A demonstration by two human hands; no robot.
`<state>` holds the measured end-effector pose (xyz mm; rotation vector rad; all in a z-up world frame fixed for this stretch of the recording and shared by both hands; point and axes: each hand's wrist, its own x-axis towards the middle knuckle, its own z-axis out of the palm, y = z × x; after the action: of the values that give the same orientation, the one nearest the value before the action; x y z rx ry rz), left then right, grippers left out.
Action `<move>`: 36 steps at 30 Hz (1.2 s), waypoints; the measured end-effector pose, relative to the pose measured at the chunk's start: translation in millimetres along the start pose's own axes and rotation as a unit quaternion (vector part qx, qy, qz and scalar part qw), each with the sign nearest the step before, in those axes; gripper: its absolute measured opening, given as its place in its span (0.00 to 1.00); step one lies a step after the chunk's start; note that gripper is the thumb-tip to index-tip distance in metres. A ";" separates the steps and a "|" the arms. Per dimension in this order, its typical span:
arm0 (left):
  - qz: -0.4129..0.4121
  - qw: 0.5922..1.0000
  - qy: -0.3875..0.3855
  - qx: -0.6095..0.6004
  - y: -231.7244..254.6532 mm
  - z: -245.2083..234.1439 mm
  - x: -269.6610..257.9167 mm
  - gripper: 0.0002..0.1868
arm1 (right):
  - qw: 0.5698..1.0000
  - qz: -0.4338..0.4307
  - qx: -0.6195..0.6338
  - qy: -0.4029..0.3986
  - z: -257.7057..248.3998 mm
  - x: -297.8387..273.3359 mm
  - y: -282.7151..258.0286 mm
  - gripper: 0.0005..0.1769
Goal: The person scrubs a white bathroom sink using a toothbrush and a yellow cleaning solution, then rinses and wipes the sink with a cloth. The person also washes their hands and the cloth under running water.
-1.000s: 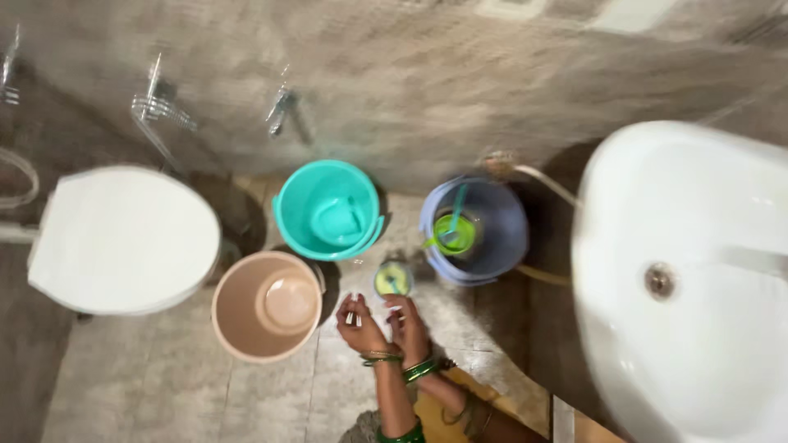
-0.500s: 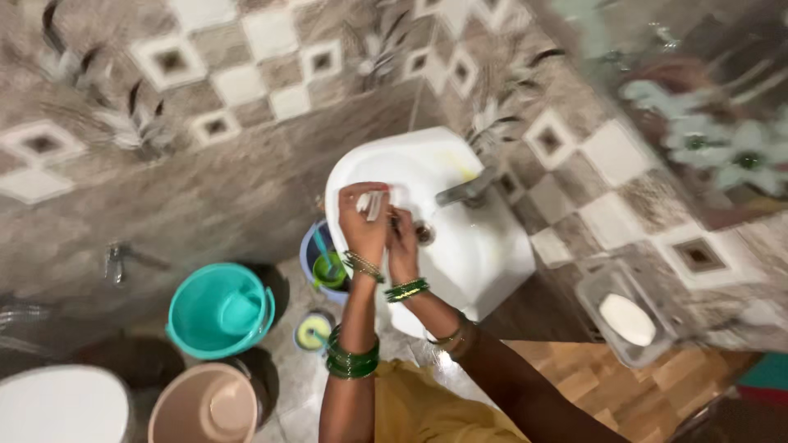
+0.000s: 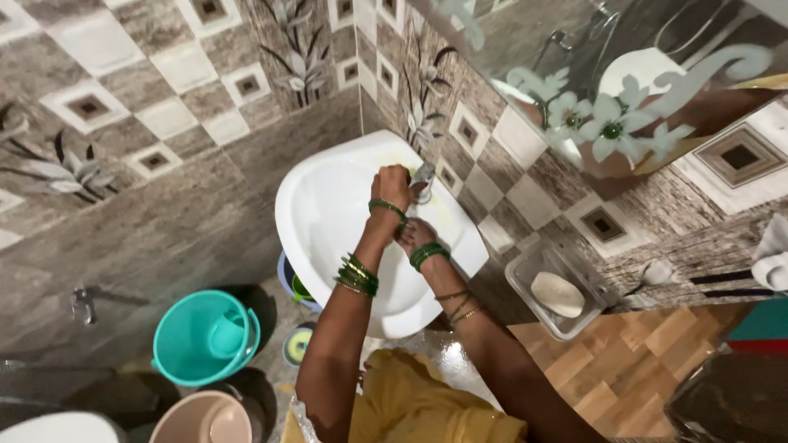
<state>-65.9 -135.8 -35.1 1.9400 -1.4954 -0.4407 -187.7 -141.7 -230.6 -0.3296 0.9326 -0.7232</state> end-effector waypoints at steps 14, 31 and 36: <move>-0.129 0.985 -0.003 -0.118 13.3 2.2 -1.8 0.29 | 0.965 0.030 0.234 -0.116 71.9 45.7 22.8 0.14; -0.497 0.638 0.286 -0.515 -125.0 100.3 -34.9 0.09 | 0.987 0.076 0.064 -0.129 72.8 -2.3 4.1 0.14; -0.480 0.460 0.134 -0.735 -119.5 130.2 -26.7 0.06 | 0.980 0.006 0.127 -0.154 34.1 -7.5 -48.7 0.08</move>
<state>-66.0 -129.7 -213.7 0.8949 0.5788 -1.2328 -183.0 -173.2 -179.8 -0.2009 0.5417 -0.7458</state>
